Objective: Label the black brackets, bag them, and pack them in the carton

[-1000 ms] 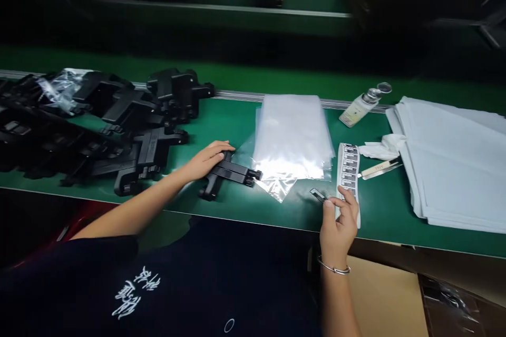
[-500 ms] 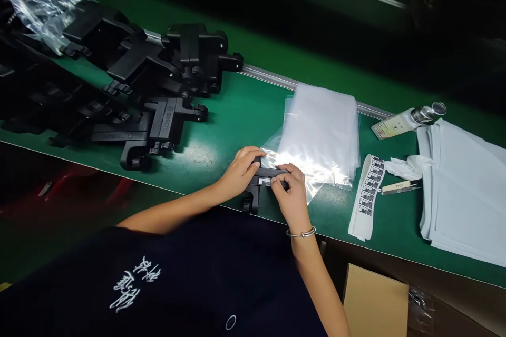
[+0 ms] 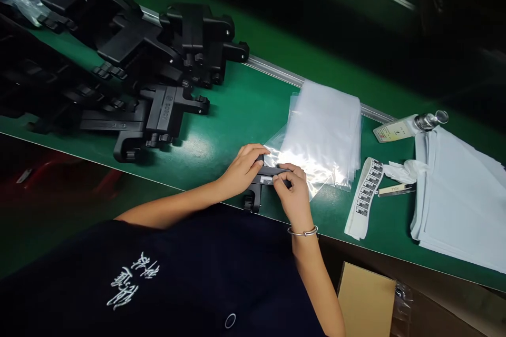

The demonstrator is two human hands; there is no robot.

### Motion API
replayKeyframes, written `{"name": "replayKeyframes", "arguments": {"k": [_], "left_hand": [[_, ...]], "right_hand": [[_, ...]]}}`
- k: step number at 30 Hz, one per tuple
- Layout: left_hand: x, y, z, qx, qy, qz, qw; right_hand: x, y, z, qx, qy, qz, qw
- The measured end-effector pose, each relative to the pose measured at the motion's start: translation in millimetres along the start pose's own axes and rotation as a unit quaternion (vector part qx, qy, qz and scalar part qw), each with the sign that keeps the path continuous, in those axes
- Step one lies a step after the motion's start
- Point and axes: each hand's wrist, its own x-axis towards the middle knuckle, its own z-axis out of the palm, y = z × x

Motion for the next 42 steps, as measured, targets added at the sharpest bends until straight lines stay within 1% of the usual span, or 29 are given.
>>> {"name": "replayKeyframes", "arguments": {"k": [13,15,17,18,19,20,21,23,24,26,29,32,34,37,40,42], "left_hand": [[1,1,1.5,0.007,0.000,-0.003,1.000],[-1,1,0.1,0.010,0.011,-0.001,1.000],[-4,0,-5.1,0.022,0.033,0.025,0.999],[-6,-1,-9.4,0.035,0.034,0.057,0.997],[-9,-3,-14.4,0.052,0.017,0.102,0.993],[-11,-5,-20.0,0.073,-0.017,0.151,0.986],[-14,-8,-25.8,0.097,-0.062,0.194,0.974],[-16,-13,-36.4,0.145,-0.146,0.246,0.947],[-16,-15,-41.0,0.164,-0.172,0.256,0.937],[-12,-19,-48.7,0.187,-0.198,0.271,0.923],[1,-22,-57.9,0.165,-0.233,0.312,0.906],[16,-19,-62.8,0.119,-0.255,0.340,0.897],[24,-12,-61.0,0.119,-0.261,0.346,0.893],[27,0,-48.7,0.171,-0.261,0.349,0.884],[15,8,-32.2,0.204,-0.228,0.348,0.886],[1,6,-26.6,0.209,-0.196,0.351,0.891]], "right_hand": [[0,0,0,-0.015,-0.004,-0.008,1.000],[0,-1,0,-0.026,-0.001,-0.013,1.000],[-1,-2,2,-0.041,0.001,-0.021,0.999],[-1,-3,2,-0.049,0.002,-0.026,0.998],[-1,-3,3,-0.056,0.003,-0.031,0.998],[-1,-3,4,-0.061,0.002,-0.038,0.997],[-1,-3,4,-0.067,0.003,-0.043,0.997],[-2,-2,0,-0.076,0.000,-0.050,0.996],[-2,-1,-4,-0.077,-0.011,-0.053,0.996],[-3,5,-16,-0.077,-0.045,-0.070,0.994],[-4,16,-34,-0.097,-0.107,-0.115,0.983],[-3,25,-41,-0.123,-0.126,-0.138,0.975],[-3,27,-40,-0.121,-0.122,-0.145,0.974],[-3,28,-38,-0.116,-0.118,-0.144,0.976],[-3,29,-39,-0.122,-0.118,-0.144,0.975],[-2,31,-40,-0.132,-0.117,-0.156,0.972]]}}
